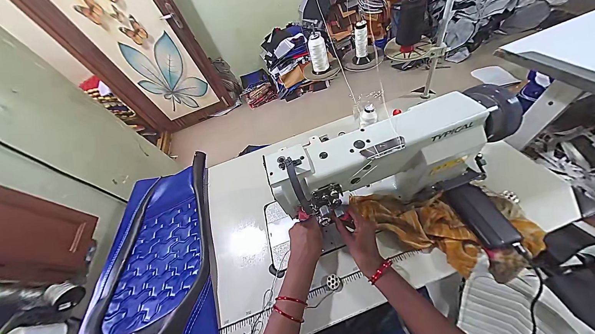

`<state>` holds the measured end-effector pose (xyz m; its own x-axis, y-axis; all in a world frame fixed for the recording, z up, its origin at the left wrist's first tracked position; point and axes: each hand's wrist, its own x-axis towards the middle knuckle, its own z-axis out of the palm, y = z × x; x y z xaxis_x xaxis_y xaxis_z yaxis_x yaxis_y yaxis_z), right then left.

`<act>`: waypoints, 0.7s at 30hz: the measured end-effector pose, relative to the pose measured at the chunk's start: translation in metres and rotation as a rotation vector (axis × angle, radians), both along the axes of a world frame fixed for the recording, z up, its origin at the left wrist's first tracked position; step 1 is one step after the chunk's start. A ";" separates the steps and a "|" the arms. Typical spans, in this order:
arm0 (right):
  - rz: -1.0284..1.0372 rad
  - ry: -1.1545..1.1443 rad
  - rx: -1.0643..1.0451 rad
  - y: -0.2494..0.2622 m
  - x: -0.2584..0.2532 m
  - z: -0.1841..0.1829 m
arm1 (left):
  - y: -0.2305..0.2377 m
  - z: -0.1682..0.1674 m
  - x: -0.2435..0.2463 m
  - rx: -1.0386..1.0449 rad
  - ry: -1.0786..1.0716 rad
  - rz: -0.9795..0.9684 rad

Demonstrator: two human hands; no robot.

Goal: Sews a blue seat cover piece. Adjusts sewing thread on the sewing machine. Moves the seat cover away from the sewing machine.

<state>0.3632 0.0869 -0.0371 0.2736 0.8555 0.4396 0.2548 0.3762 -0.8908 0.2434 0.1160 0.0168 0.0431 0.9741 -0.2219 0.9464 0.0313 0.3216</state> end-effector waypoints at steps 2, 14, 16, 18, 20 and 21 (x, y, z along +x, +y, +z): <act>0.005 0.008 0.000 0.000 0.000 0.001 | -0.002 0.002 0.003 0.004 0.004 0.019; -0.013 0.001 -0.005 0.002 0.001 0.001 | -0.004 0.001 0.006 -0.089 0.057 -0.009; -0.004 0.006 -0.006 0.001 0.001 0.001 | -0.003 -0.001 0.006 -0.095 0.081 0.006; 0.002 0.013 -0.002 0.001 0.001 0.001 | -0.002 -0.003 0.008 -0.080 0.083 0.028; 0.007 0.021 0.000 0.001 0.002 0.002 | -0.003 -0.004 0.010 -0.057 0.072 0.041; 0.005 0.023 0.002 0.001 0.002 0.002 | -0.004 -0.004 0.011 -0.043 0.063 0.048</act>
